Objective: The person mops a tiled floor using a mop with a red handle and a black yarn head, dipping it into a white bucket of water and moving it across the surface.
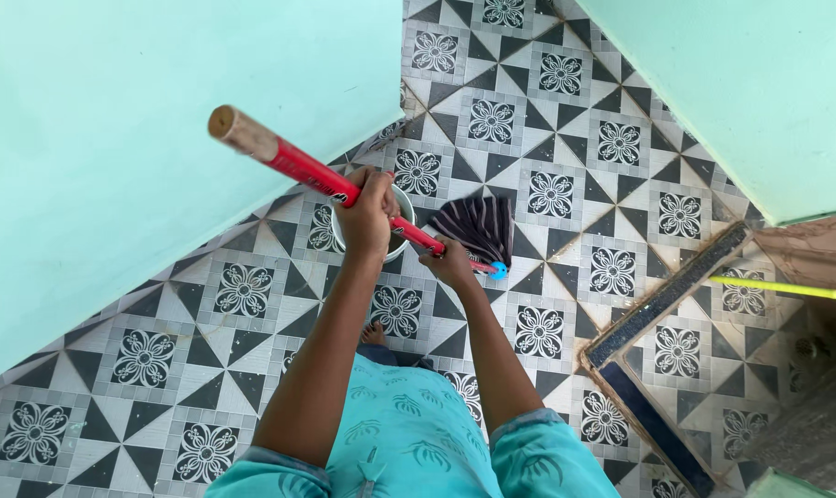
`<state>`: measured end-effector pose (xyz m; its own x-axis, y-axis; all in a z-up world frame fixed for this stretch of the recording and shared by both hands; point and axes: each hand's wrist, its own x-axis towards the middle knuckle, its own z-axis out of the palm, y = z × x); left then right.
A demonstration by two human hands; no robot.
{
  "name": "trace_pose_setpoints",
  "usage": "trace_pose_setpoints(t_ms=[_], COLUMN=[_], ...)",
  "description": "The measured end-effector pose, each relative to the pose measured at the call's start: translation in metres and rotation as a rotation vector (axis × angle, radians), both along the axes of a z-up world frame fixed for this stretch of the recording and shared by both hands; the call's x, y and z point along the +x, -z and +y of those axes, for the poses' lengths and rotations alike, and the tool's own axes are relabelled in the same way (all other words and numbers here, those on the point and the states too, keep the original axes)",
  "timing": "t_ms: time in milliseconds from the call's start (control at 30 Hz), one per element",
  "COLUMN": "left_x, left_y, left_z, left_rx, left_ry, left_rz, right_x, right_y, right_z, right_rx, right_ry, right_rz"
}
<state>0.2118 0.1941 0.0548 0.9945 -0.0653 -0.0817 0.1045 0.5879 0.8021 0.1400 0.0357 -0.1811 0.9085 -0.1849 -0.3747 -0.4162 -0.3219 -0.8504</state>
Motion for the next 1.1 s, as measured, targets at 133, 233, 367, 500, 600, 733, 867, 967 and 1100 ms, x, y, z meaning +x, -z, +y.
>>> trace_pose_setpoints(t_ms=[133, 233, 367, 500, 600, 733, 867, 967, 1100], left_x=[-0.013, -0.030, -0.073, -0.112, -0.108, -0.070, -0.007, 0.029, 0.063], left_y=[0.024, 0.056, 0.104, 0.141, 0.146, 0.118, 0.073, 0.052, 0.046], left_z=[-0.035, -0.068, -0.111, -0.130, -0.131, -0.132, -0.133, -0.107, -0.038], left_rx=[0.066, 0.087, 0.175, 0.161, 0.188, 0.123, 0.041, 0.079, 0.033], left_ry=[0.146, 0.293, 0.503, 0.812, 0.954, 0.999, 0.912, 0.755, 0.473], left_rz=[0.073, 0.093, 0.208, 0.293, 0.308, 0.181, 0.033, 0.003, 0.011], right_x=[-0.066, -0.123, -0.202, -0.245, -0.238, -0.187, -0.101, -0.039, 0.052], right_y=[0.025, 0.048, 0.063, 0.065, 0.071, 0.082, 0.092, 0.097, 0.107], right_z=[-0.027, -0.046, -0.055, -0.040, -0.023, -0.025, -0.051, -0.069, -0.054], right_rx=[-0.092, -0.036, -0.272, -0.397, -0.551, -0.564, -0.510, -0.400, -0.541], right_ry=[0.111, 0.236, 0.434, 0.749, 0.834, 0.956, 1.033, 0.800, 0.472], right_rz=[-0.077, 0.034, 0.012, 0.314, 0.381, 0.289, 0.035, -0.191, -0.472])
